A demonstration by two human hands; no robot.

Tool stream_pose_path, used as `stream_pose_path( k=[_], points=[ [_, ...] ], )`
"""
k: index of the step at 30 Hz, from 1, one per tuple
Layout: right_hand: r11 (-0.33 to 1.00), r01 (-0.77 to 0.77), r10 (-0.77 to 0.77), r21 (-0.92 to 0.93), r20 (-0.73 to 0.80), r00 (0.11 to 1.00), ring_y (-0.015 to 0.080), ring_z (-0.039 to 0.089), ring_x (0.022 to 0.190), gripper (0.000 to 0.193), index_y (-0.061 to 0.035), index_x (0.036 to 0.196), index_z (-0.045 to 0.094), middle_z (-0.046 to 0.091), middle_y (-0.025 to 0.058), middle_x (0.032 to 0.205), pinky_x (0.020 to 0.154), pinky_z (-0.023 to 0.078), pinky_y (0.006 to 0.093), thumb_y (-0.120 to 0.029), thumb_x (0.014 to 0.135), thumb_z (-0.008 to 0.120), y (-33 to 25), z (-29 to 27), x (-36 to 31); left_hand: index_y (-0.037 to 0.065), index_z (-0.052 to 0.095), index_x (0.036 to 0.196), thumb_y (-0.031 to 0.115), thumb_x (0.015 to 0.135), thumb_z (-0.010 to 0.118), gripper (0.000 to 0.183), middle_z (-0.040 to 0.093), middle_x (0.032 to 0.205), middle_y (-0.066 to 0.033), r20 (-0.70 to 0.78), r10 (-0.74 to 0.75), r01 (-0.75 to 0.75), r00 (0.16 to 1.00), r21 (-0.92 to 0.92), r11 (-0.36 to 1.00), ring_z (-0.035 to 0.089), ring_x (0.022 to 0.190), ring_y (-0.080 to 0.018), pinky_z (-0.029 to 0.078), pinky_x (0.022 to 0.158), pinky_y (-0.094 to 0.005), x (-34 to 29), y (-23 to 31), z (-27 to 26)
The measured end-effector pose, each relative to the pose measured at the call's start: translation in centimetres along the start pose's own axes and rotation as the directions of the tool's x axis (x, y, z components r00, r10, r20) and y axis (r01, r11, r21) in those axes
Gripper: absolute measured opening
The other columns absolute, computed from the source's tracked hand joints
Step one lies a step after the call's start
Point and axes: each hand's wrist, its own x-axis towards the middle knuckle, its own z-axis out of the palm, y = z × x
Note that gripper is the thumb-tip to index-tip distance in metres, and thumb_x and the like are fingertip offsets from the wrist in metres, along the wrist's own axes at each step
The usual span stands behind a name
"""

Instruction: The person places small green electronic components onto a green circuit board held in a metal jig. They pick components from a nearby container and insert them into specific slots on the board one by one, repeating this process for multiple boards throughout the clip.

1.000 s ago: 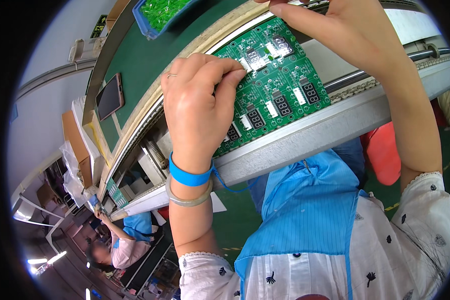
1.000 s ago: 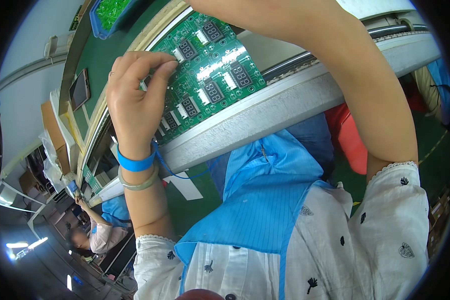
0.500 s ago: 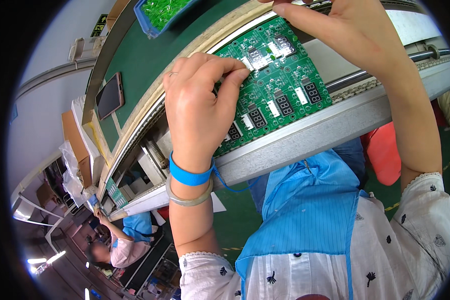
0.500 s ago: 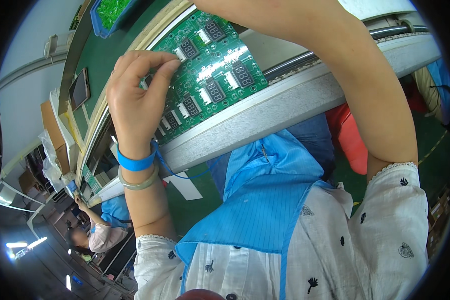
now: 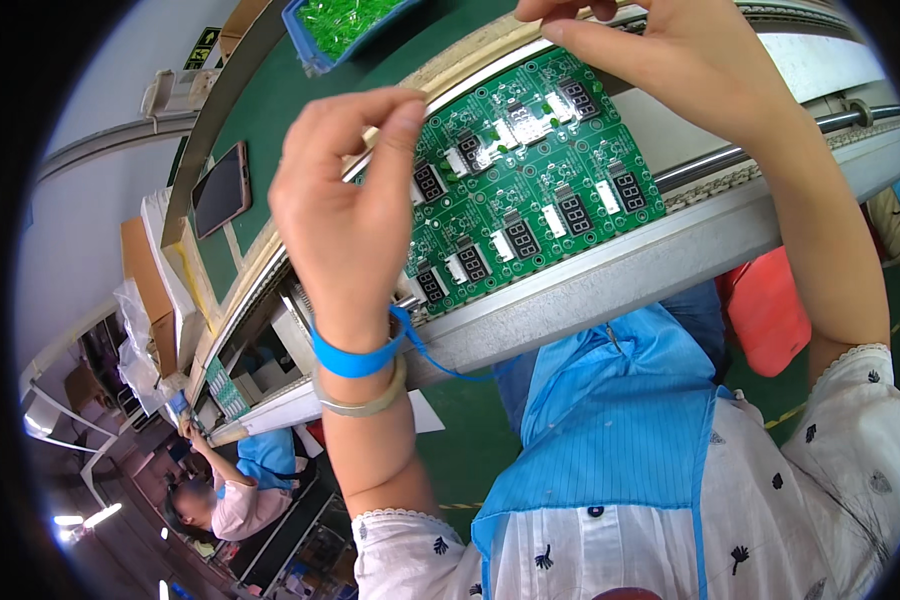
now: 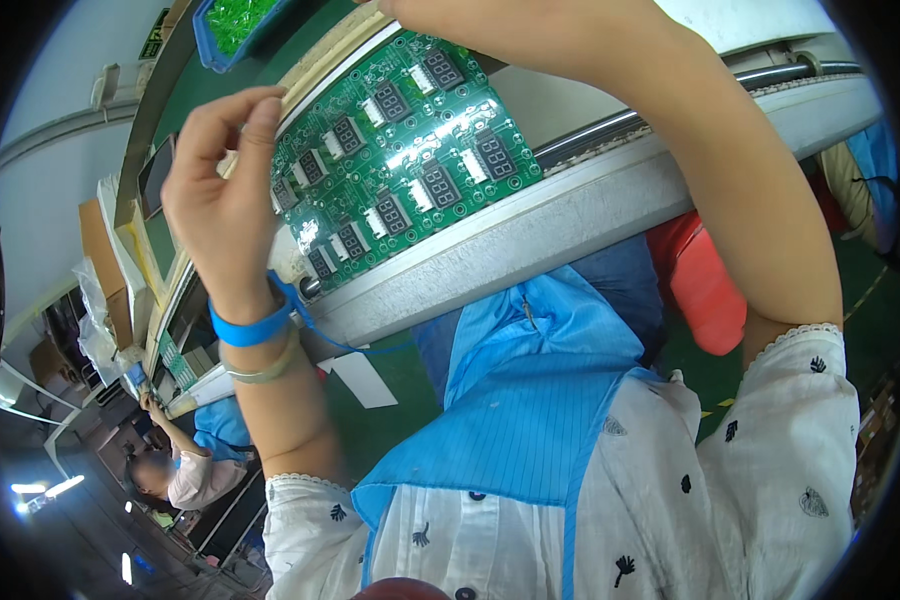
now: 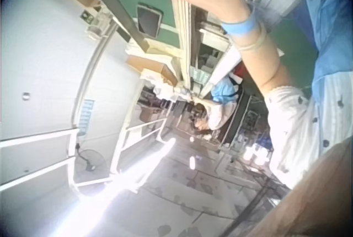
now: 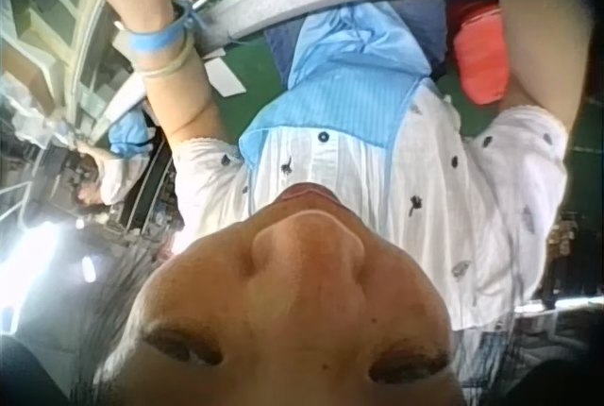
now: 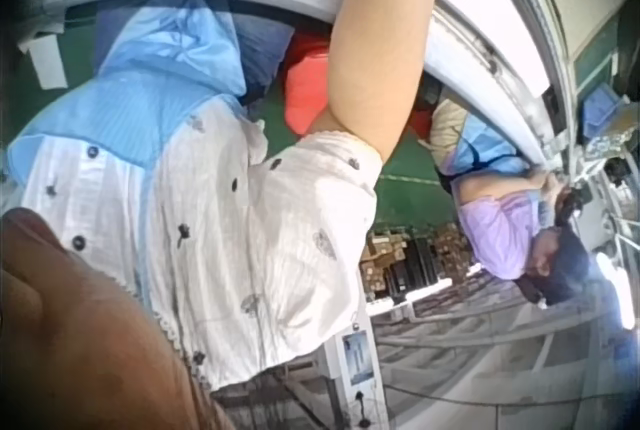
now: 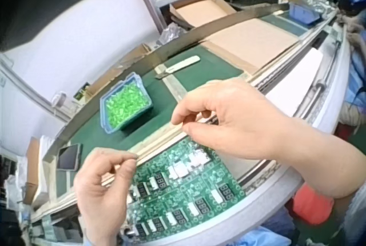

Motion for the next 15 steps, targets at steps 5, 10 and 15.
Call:
stream_pose_path(
  k=[5, 10, 15],
  points=[
    [0.944, 0.138, -0.119, -0.299, 0.081, 0.990, 0.0340, 0.072, 0.085, 0.021, 0.0031, 0.095, 0.075, 0.074, 0.0207, 0.090, 0.079, 0.058, 0.0406, -0.011, 0.085, 0.064, 1.3, 1.3, 5.6, 0.008, 0.080, 0.099, 0.012, 0.088, 0.075, 0.012, 0.074, 0.091, -0.0080, -0.017, -0.065, 0.067, 0.998, 0.131, 0.989, 0.065, 0.077, -0.0165, 0.051, 0.071, -0.0301, 3.9, -1.4, -1.6],
    [0.771, 0.261, -0.155, -0.581, 0.226, 0.962, 0.0381, 0.072, 0.087, 0.019, -0.0003, 0.092, 0.077, 0.074, 0.0213, 0.089, 0.079, 0.058, 0.0432, -0.012, 0.082, 0.066, 2.8, 4.9, 12.0, -0.001, 0.077, 0.099, 0.008, 0.086, 0.074, 0.017, 0.074, 0.085, -0.0162, 0.022, 0.022, -0.028, 1.000, 0.342, 0.939, 0.069, 0.070, -0.0269, 0.054, 0.069, -0.0357, 8.7, -3.7, -0.7],
    [0.565, 0.215, -0.025, -0.796, 0.244, 0.969, 0.0389, 0.073, 0.089, 0.015, -0.0043, 0.087, 0.079, 0.075, 0.0200, 0.090, 0.080, 0.058, 0.0462, -0.014, 0.079, 0.070, 2.7, 6.4, 13.5, -0.001, 0.078, 0.092, 0.009, 0.080, 0.073, 0.016, 0.073, 0.087, -0.0231, 0.105, 0.041, -0.074, 0.994, 0.331, 0.941, 0.072, 0.080, -0.0377, 0.056, 0.076, -0.0436, 11.0, -3.2, 0.7]
  ],
)
